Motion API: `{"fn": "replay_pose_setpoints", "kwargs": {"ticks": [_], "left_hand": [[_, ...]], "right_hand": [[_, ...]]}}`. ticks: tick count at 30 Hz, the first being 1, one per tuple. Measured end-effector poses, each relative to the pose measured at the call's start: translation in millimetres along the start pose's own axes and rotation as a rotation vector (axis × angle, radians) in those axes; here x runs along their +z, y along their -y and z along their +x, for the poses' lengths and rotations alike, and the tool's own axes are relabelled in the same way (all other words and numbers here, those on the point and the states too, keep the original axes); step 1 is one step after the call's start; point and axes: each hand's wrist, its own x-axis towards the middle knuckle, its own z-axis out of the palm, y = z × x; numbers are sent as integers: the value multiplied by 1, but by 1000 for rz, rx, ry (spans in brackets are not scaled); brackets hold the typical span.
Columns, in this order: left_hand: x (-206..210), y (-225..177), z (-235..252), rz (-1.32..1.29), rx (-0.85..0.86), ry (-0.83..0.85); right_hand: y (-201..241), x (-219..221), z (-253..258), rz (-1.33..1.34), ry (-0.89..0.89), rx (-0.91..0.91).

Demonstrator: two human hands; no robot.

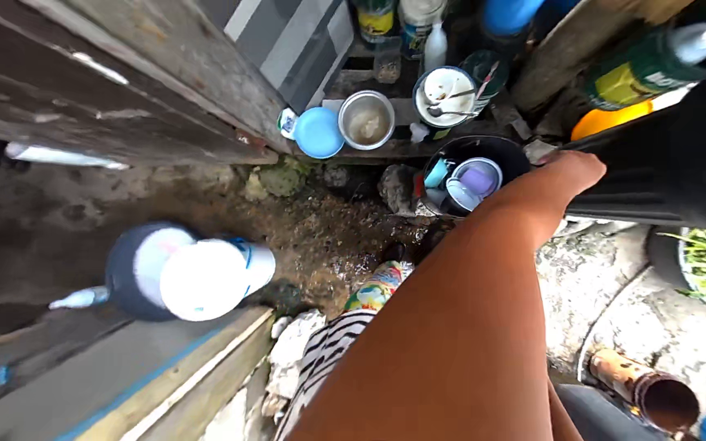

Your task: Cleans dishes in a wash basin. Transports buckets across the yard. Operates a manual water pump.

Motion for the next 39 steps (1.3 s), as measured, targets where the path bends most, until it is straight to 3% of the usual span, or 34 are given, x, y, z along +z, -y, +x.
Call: {"fn": "replay_pose_setpoints", "kwargs": {"ticks": [3, 5, 8, 10, 12, 16, 19, 22, 26, 32, 39], "left_hand": [[-3, -18, -36, 78, 33, 31], [18, -11, -55, 101, 98, 46], [75, 23, -59, 132, 257, 100], [129, 70, -68, 81, 284, 161], [177, 126, -89, 4, 174, 322], [224, 200, -165, 38, -171, 595], [239, 228, -208, 17, -351, 734], [251, 240, -221, 11, -428, 734], [261, 213, -187, 24, -444, 641], [280, 103, -97, -90, -250, 471], [320, -41, -4, -51, -78, 525]], "right_hand": [[-17, -3, -22, -82, -18, 30], [-40, -7, -33, -63, -20, 68], [-84, -21, -50, 46, -95, 126], [-113, -25, -65, 98, -156, 165], [-145, -24, -83, 144, -214, 216], [-209, -8, -112, 101, -175, 388], [-241, 7, -117, -78, -62, 406], [-251, 10, -108, -190, 15, 327], [-223, -7, -96, -125, -50, 225], [-214, -46, -84, 27, -129, 61], [-299, -56, -121, 309, -194, 195]]}}
